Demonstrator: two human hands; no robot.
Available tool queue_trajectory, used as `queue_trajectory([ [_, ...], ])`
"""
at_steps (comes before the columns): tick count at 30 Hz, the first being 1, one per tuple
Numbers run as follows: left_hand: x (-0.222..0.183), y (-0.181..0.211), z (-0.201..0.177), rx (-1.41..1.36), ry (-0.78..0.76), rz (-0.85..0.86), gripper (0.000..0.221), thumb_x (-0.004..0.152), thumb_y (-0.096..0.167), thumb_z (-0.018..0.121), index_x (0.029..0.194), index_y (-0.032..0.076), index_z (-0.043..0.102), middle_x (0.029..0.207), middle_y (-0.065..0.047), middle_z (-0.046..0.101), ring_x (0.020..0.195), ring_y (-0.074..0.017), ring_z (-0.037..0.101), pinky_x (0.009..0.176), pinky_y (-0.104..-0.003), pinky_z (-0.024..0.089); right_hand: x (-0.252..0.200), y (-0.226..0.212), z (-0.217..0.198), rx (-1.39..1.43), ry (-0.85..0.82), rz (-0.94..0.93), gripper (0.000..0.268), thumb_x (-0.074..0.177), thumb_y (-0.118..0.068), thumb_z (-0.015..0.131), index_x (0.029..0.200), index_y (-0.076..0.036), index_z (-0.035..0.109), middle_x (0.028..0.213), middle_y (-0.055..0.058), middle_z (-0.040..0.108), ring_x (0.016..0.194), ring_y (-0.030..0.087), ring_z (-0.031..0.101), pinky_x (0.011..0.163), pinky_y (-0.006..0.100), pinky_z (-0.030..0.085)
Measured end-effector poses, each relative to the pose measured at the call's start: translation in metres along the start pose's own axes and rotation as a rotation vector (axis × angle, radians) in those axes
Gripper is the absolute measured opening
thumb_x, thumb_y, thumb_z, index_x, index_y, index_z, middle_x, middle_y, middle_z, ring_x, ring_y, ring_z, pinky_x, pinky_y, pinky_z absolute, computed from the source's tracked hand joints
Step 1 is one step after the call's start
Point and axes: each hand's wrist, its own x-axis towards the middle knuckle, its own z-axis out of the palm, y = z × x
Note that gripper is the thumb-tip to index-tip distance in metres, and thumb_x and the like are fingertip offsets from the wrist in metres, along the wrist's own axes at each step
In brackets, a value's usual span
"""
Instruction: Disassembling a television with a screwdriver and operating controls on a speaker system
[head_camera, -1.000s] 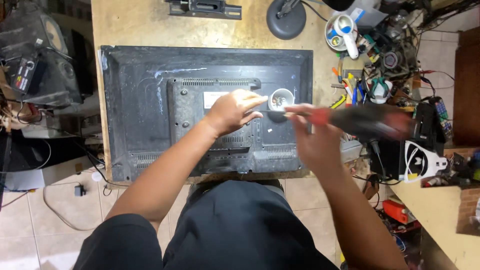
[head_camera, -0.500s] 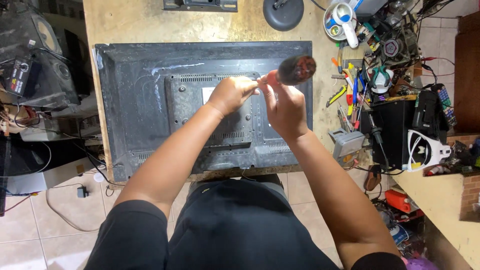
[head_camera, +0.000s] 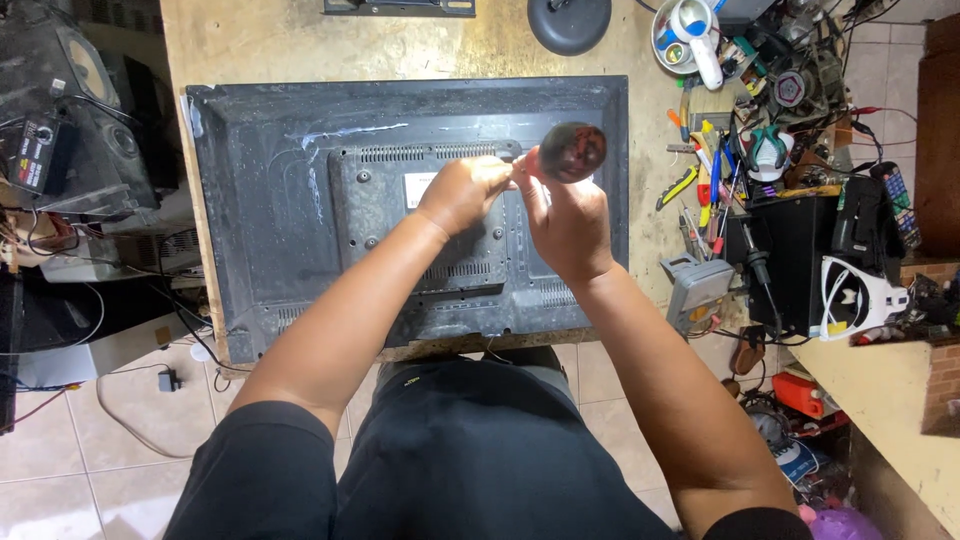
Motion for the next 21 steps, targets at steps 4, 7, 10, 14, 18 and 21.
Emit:
queue_trajectory([
  [4, 0.005, 0.020, -0.019, 0.011, 0.005, -0.002, 0.013, 0.102, 0.022, 0.063, 0.111, 0.019, 0.072, 0.095, -0.003, 0.074, 0.093, -0.0264, 0.073, 0.084, -0.037, 0.060, 0.017, -0.019, -0.028, -0.020, -0.059, 0.066, 0.031, 0.091, -0.031, 0.086, 0.110, -0.012, 0.070, 0.090, 0.014, 0.074, 0.086, 0.037, 0.074, 0.069, 0.051, 0.059],
  [7, 0.000, -0.001, 0.010, 0.022, -0.005, 0.023, 0.023, 0.101, 0.022, 0.069, 0.123, 0.019, 0.074, 0.109, -0.010, 0.078, 0.099, -0.0323, 0.073, 0.081, -0.044, 0.057, 0.064, -0.085, -0.111, 0.114, -0.376, 0.584, 0.090, 0.074, -0.048, 0.089, 0.143, -0.027, 0.034, 0.125, 0.013, 0.068, 0.093, 0.028, 0.075, 0.059, 0.030, 0.063],
  [10, 0.007, 0.005, 0.006, -0.010, -0.011, 0.059, 0.018, 0.101, 0.019, 0.069, 0.117, 0.014, 0.074, 0.102, -0.009, 0.077, 0.088, -0.0297, 0.072, 0.074, -0.041, 0.056, 0.089, -0.099, -0.151, -0.288, -0.352, 0.017, 0.049, 0.109, -0.042, 0.073, 0.138, -0.005, 0.057, 0.093, 0.008, 0.075, 0.078, 0.029, 0.074, 0.065, 0.045, 0.053],
  [14, 0.012, 0.003, 0.008, 0.009, -0.024, 0.065, 0.017, 0.098, 0.017, 0.070, 0.114, 0.013, 0.072, 0.102, -0.010, 0.076, 0.088, -0.0313, 0.072, 0.076, -0.043, 0.056, 0.115, -0.090, -0.143, -0.889, -0.511, 0.007, 0.063, 0.118, -0.079, 0.054, 0.106, -0.018, 0.063, 0.053, 0.000, 0.056, 0.050, 0.031, 0.063, 0.039, 0.041, 0.037],
  [18, 0.012, 0.015, -0.005, -0.115, 0.080, 0.021, 0.027, 0.099, 0.019, 0.074, 0.124, 0.012, 0.067, 0.112, -0.012, 0.075, 0.095, -0.0297, 0.073, 0.084, -0.039, 0.055, 0.145, -0.089, -0.136, -0.698, -0.748, -0.050, 0.041, 0.108, -0.054, 0.062, 0.109, -0.013, 0.064, 0.080, 0.013, 0.069, 0.072, 0.044, 0.069, 0.054, 0.054, 0.051],
  [21, 0.019, 0.036, -0.021, -0.238, 0.043, -0.025, 0.049, 0.100, 0.012, 0.071, 0.146, 0.011, 0.055, 0.133, -0.017, 0.069, 0.116, -0.0329, 0.069, 0.103, -0.039, 0.052, 0.158, -0.094, -0.145, -0.550, -0.912, -0.155, 0.009, 0.092, -0.015, 0.060, 0.101, -0.015, 0.059, 0.099, 0.015, 0.058, 0.075, 0.040, 0.055, 0.057, 0.052, 0.037],
])
